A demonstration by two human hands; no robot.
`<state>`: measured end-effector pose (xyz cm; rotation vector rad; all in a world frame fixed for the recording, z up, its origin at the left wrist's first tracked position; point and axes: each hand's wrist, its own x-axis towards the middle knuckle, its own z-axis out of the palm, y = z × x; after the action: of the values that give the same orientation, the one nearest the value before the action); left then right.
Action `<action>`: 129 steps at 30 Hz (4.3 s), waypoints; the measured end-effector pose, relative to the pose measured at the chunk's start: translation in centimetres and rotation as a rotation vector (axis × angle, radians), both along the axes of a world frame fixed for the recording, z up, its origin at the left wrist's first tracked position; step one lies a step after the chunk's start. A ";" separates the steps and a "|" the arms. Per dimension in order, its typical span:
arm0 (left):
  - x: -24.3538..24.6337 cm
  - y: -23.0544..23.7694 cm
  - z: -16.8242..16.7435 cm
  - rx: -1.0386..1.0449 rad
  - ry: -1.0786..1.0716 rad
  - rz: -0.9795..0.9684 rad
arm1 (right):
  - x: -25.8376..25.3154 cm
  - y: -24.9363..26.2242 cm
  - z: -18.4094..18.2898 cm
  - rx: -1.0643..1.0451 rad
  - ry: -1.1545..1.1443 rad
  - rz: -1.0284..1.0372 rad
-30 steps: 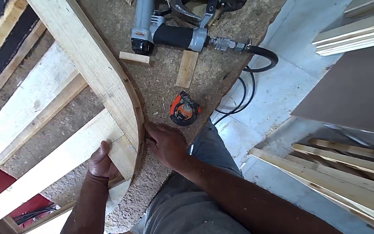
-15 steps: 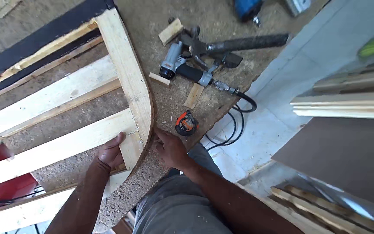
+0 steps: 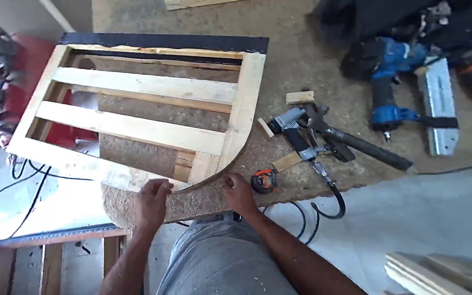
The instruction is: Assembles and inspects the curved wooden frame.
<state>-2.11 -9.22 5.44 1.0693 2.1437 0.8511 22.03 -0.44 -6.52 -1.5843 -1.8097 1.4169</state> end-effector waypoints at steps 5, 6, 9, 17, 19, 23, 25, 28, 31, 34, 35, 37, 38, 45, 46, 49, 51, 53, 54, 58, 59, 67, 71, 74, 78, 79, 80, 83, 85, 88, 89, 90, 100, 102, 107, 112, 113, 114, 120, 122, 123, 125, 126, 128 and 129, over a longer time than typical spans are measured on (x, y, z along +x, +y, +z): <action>5.5 -3.4 -6.2 -0.084 -0.235 0.185 | -0.6 0.3 1.5 0.108 -0.038 0.101; 6.2 -3.1 -7.1 -0.101 -0.257 0.192 | -1.0 0.3 1.6 0.122 -0.048 0.121; 7.4 -1.8 -9.2 -0.073 -0.251 0.215 | -1.8 0.5 1.5 0.173 -0.076 0.158; 7.2 1.2 -10.2 -0.292 -0.033 0.163 | -3.3 1.1 0.1 0.201 -0.249 0.168; 7.2 1.3 -10.4 -0.287 0.012 0.151 | -3.4 1.0 0.2 0.207 -0.258 0.176; 7.6 1.3 -10.9 -0.317 0.080 0.165 | -3.4 0.9 0.1 0.229 -0.275 0.156; 7.8 1.4 -11.0 -0.325 0.112 0.172 | -3.4 0.9 -0.2 0.267 -0.272 0.142; 7.7 1.3 -11.0 -0.317 0.147 0.147 | -3.4 0.8 -0.3 0.296 -0.291 0.149; 7.7 1.3 -11.0 -0.316 0.183 0.123 | -3.3 0.9 -0.6 0.326 -0.289 0.158; 7.7 1.2 -10.8 -0.316 0.208 0.080 | -3.1 0.9 -0.9 0.351 -0.255 0.160; 7.7 1.0 -10.9 -0.295 0.219 0.077 | -3.1 0.9 -0.9 0.349 -0.255 0.162; 7.8 1.0 -11.1 -0.273 0.243 0.081 | -3.2 1.0 -0.8 0.348 -0.265 0.163; 7.9 1.1 -11.1 -0.276 0.250 0.082 | -3.2 1.0 -0.7 0.354 -0.274 0.163; 7.9 0.8 -11.5 -0.233 0.269 0.082 | -3.2 0.9 -0.9 0.388 -0.275 0.143; 7.8 0.8 -11.6 -0.219 0.269 0.085 | -3.3 0.9 -1.0 0.387 -0.275 0.140; 7.3 0.3 -11.5 -0.174 0.206 0.074 | -3.3 1.0 -1.3 0.382 -0.270 0.142; 7.2 -0.5 -11.5 -0.108 0.194 0.066 | -3.2 1.0 -1.4 0.391 -0.256 0.156; 7.5 -1.6 -11.4 -0.074 0.207 0.047 | -3.1 0.9 -1.4 0.380 -0.236 0.175; 7.7 -2.2 -11.3 -0.053 0.204 0.040 | -3.0 0.8 -1.3 0.378 -0.229 0.181; 8.0 -5.0 -10.4 0.046 0.155 0.056 | -2.2 0.8 -0.5 0.323 -0.169 0.198; 7.7 -5.5 -10.1 0.045 0.135 0.103 | -2.0 0.8 -0.6 0.310 -0.147 0.196; 3.0 -4.4 -9.0 -0.114 -0.024 0.377 | -0.9 -0.7 -1.7 0.362 -0.061 0.236; 2.2 -3.6 -9.5 -0.059 -0.079 0.376 | -0.7 -1.4 -1.7 0.464 -0.019 0.296; 1.6 -4.4 -10.8 -0.027 -0.081 0.335 | -1.4 -2.9 -0.9 0.499 -0.023 0.345; 1.0 -4.7 -10.8 -0.038 -0.129 0.318 | -3.0 -4.5 1.2 0.363 -0.088 0.410; 0.9 -4.5 -10.6 -0.020 -0.183 0.325 | -3.6 -4.7 1.9 0.278 -0.098 0.391; 0.7 -4.3 -10.5 -0.007 -0.251 0.325 | -4.3 -4.8 2.5 0.189 -0.104 0.374; -0.5 -3.9 -9.9 0.000 -0.419 0.278 | -7.2 -5.3 3.3 0.030 -0.080 0.318; -1.3 -4.0 -10.1 -0.026 -0.495 0.218 | -9.0 -5.9 3.1 -0.020 -0.066 0.254; -2.5 -3.6 -10.3 -0.091 -0.554 0.127 | -11.1 -6.3 2.6 -0.035 -0.062 0.143; -2.8 -3.4 -10.3 -0.115 -0.578 0.104 | -11.5 -6.3 2.4 -0.047 -0.062 0.108; -3.1 -3.2 -10.3 -0.134 -0.601 0.089 | -11.8 -6.3 2.1 -0.068 -0.064 0.080; -3.5 -2.9 -10.6 -0.164 -0.567 0.015 | -12.8 -7.0 -0.3 0.056 -0.158 -0.018; -3.4 -2.8 -10.7 -0.157 -0.549 0.004 | -12.7 -7.0 -0.3 0.061 -0.151 -0.015; -2.9 -2.7 -10.8 -0.181 -0.417 -0.015 | -12.7 -6.9 -0.1 0.056 -0.162 -0.023; -3.2 -2.4 -10.7 -0.206 -0.455 -0.031 | -12.5 -6.6 0.4 0.010 -0.118 -0.027; -3.3 -2.4 -10.6 -0.222 -0.454 -0.038 | -12.4 -6.7 0.4 0.009 -0.111 -0.036; -3.3 -2.3 -10.5 -0.235 -0.436 -0.050 | -12.5 -6.8 0.2 0.024 -0.102 -0.052; -2.5 -2.2 -10.1 -0.246 -0.237 -0.062 | -12.5 -6.9 -0.5 0.047 -0.079 -0.070; -2.3 -2.2 -10.1 -0.233 -0.184 -0.076 | -12.5 -6.7 -0.5 0.044 -0.085 -0.073; -2.3 -2.3 -10.0 -0.227 -0.163 -0.098 | -12.5 -6.7 -0.6 0.045 -0.083 -0.075; -2.4 -2.3 -10.5 -0.215 -0.076 -0.166 | -12.4 -6.6 -1.0 0.039 -0.061 -0.099; -2.3 -2.3 -10.8 -0.221 -0.040 -0.192 | -12.2 -6.4 -0.9 0.026 -0.043 -0.102; -2.1 -2.3 -11.2 -0.221 -0.009 -0.188 | -12.0 -6.5 -0.2 -0.001 -0.031 -0.087; -2.0 -2.3 -11.4 -0.211 -0.006 -0.180 | -12.0 -6.6 0.0 0.003 -0.042 -0.085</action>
<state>-4.14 -11.52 -5.98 1.1272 2.0426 0.5313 10.03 -7.03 -6.48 -1.6803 -1.7443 1.3519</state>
